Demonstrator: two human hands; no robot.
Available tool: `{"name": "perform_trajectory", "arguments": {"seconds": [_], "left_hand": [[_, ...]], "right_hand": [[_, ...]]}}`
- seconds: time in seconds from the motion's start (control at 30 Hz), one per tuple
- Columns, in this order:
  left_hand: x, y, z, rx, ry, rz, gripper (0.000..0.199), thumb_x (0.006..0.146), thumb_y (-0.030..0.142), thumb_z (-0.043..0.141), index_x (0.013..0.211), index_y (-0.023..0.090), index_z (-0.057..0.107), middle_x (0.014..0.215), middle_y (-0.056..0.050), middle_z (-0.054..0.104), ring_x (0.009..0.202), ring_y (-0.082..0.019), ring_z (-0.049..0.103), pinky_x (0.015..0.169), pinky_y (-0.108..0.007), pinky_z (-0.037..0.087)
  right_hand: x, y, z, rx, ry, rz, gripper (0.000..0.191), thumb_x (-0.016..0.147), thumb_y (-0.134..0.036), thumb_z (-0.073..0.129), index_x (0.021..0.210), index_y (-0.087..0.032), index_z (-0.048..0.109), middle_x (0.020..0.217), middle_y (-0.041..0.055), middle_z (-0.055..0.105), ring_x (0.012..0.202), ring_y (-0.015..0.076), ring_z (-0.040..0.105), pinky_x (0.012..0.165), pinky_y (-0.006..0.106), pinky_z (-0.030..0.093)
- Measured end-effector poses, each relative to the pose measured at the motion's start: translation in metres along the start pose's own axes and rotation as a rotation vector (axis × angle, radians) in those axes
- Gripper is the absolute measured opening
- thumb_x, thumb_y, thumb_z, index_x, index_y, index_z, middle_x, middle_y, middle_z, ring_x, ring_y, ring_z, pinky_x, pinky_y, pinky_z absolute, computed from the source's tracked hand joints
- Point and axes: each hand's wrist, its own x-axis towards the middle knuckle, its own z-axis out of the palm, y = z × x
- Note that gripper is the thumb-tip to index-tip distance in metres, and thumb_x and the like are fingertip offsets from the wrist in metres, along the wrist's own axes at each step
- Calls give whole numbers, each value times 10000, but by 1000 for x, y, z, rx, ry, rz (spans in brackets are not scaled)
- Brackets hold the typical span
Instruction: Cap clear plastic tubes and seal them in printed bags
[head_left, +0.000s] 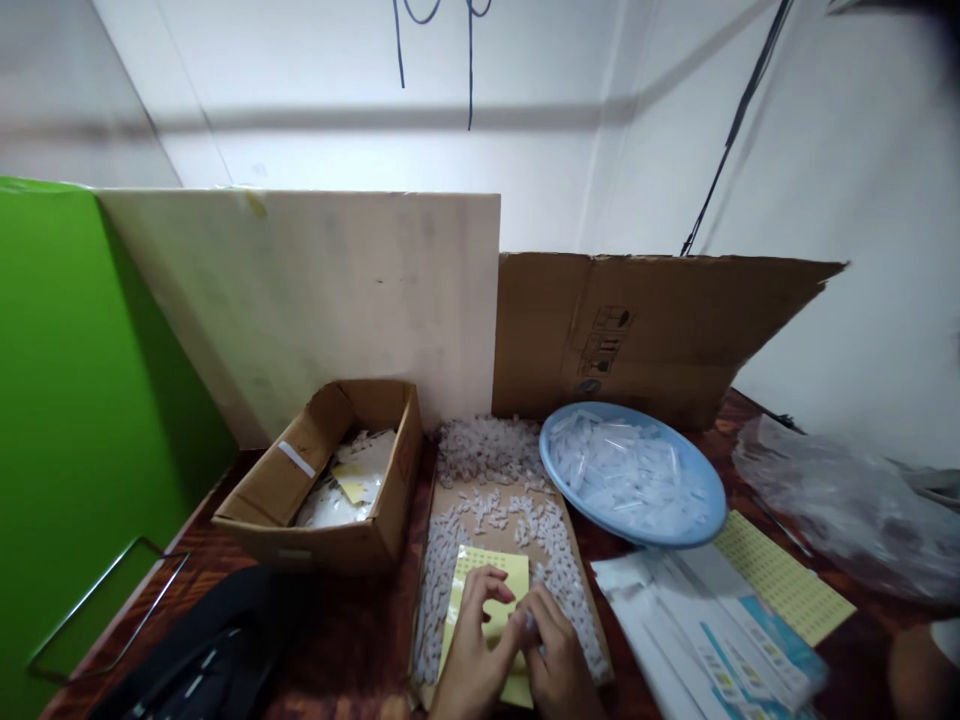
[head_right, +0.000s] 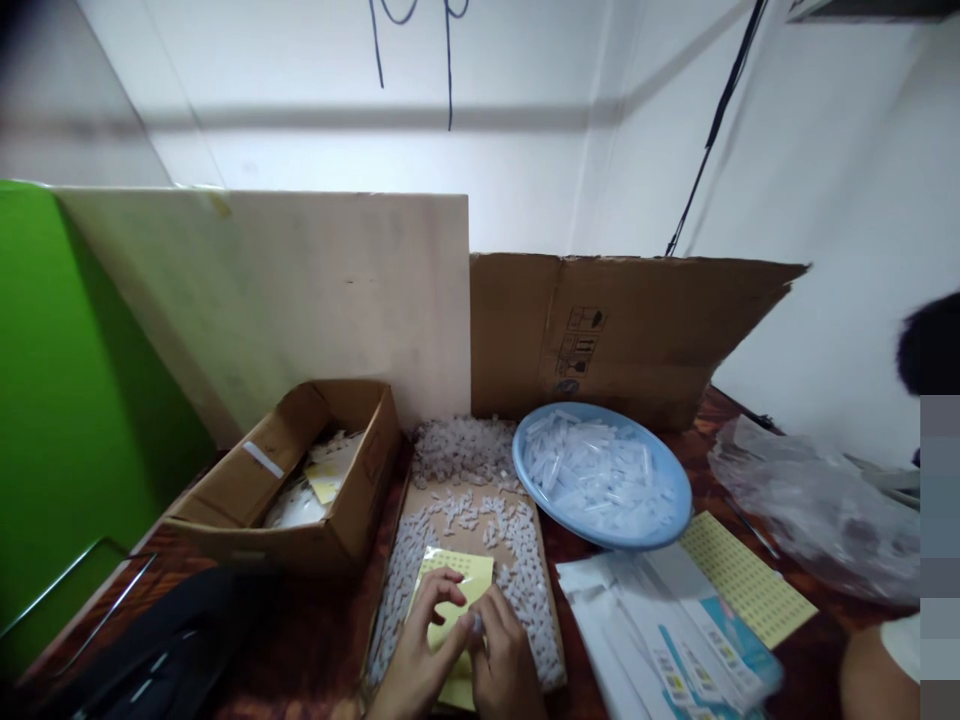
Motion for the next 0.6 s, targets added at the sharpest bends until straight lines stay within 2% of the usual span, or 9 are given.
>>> {"name": "perform_trajectory", "arguments": {"seconds": [0.1, 0.17, 0.27, 0.37, 0.47, 0.53, 0.6], "left_hand": [[0, -8, 2, -77, -36, -27, 375, 881, 483, 641, 1138, 211, 610, 1209, -123, 633, 1060, -264, 643, 896, -375, 485], [1, -14, 1, -146, -58, -70, 455, 878, 547, 636, 1181, 209, 596, 1194, -117, 646, 1054, -257, 648, 886, -355, 493], [7, -25, 3, -176, -2, -142, 490, 902, 628, 576, 1139, 201, 606, 1120, -97, 677, 1001, -240, 657, 846, -323, 508], [14, -32, 17, -19, 34, -97, 469, 999, 598, 396, 1023, 179, 607, 956, -74, 688, 863, -216, 661, 753, -307, 511], [19, -31, 50, 105, -47, 13, 462, 1032, 523, 358, 859, 179, 612, 789, -49, 667, 759, -207, 635, 689, -301, 488], [22, -27, 82, 156, -125, 105, 424, 1027, 477, 408, 814, 184, 629, 774, -57, 681, 735, -209, 627, 667, -305, 469], [27, -20, 120, 211, -208, 223, 374, 1029, 417, 422, 850, 189, 658, 820, -81, 710, 728, -216, 632, 653, -318, 460]], "right_hand": [[-1, -5, -2, 48, -19, 51, 283, 1051, -295, 372, 914, -218, 606, 868, 55, 663, 810, 208, 646, 728, 275, 510], [-4, -9, -5, 74, -41, 105, 293, 1046, -351, 401, 886, -220, 609, 845, 54, 669, 786, 209, 642, 710, 276, 507], [-14, -11, -11, 72, 47, 207, 339, 1005, -492, 480, 853, -234, 640, 850, 65, 683, 801, 235, 639, 714, 302, 508], [-24, -8, -23, 51, 145, 261, 422, 964, -603, 497, 877, -240, 693, 895, 87, 710, 867, 279, 646, 738, 340, 519], [-28, -3, -42, 70, 108, 293, 562, 974, -634, 416, 671, -224, 652, 647, 53, 624, 633, 237, 587, 585, 321, 466], [-29, -1, -60, 77, 93, 297, 637, 975, -654, 372, 569, -221, 604, 532, 33, 533, 514, 207, 512, 516, 321, 419], [-35, 1, -83, 26, 150, 284, 663, 984, -655, 346, 573, -217, 628, 529, 46, 540, 503, 215, 525, 525, 338, 437]]}}
